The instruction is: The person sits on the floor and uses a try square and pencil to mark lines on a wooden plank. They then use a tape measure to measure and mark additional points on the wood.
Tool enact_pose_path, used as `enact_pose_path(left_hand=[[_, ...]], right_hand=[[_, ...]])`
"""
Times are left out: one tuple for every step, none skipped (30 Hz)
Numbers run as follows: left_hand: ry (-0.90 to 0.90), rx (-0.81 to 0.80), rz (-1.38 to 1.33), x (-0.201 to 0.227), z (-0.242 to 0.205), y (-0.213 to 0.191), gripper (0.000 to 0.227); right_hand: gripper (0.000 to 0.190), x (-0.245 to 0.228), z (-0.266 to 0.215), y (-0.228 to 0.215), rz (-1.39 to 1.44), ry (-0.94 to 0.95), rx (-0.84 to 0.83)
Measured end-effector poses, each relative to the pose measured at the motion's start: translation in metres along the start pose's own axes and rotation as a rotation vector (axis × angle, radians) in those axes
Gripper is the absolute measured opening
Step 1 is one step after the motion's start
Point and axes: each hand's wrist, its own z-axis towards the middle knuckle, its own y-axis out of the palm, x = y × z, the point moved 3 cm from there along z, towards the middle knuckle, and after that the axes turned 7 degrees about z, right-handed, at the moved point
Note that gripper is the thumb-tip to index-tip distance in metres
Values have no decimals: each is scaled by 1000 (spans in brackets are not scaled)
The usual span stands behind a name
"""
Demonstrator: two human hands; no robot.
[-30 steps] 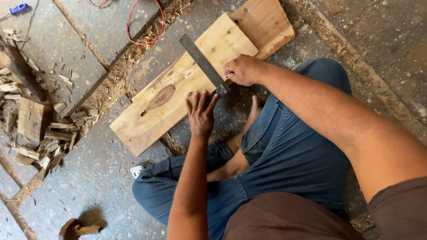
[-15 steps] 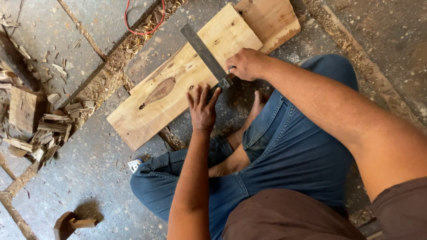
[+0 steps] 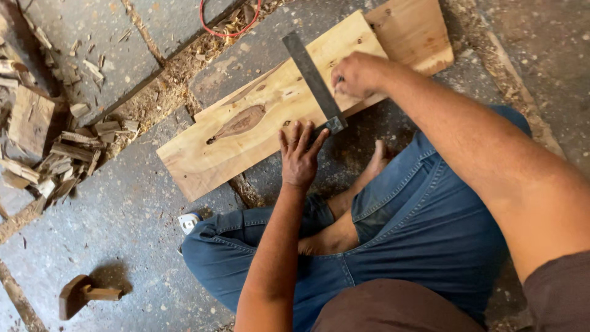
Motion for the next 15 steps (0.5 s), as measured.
enact_pose_path(left_hand=[[-1,-2,2,0,-1,0,65],[-2,7,-9,1,-2,-1,65],[-3,16,-20,2,-4,-2,65],[1,29,-29,1,-1,-2,65],[0,20,-13,1,1,-3,66],[0,9,2,0,3,-2,67],[0,-2,18,-1,6,-2,69],[-4,-2,9,1,2,-4,69],[-8,-2,-1,2,-1,-6,69],[-8,3,-12,2,0,-6,69],[-9,15,-12,1,2,-6,69],[-8,23,-15,0,3,-5,69],[-7,30,-18,0,4,-3,68],[-6,14,-22,1,0,-2,68],[-4,-2,-26,2,-6,-1,68]], right_hand=[[27,-2,10,-7,29,20,33],[27,-4,21,-14,60,42,67],[26,-6,30,-20,91,64,102],[26,-9,39,-28,85,40,168],[26,-13,47,-34,80,16,234],[26,-15,53,-39,76,-7,301],[26,-17,58,-43,58,-37,362],[25,-20,60,-39,41,-65,423],[25,-23,60,-35,23,-93,485],[23,-21,62,-32,21,-61,464],[22,-19,63,-28,20,-30,443],[23,-15,62,-23,22,6,420],[23,-14,59,-22,-44,-120,531],[23,-13,53,-15,-105,-242,633],[24,-12,47,-7,-168,-365,734]])
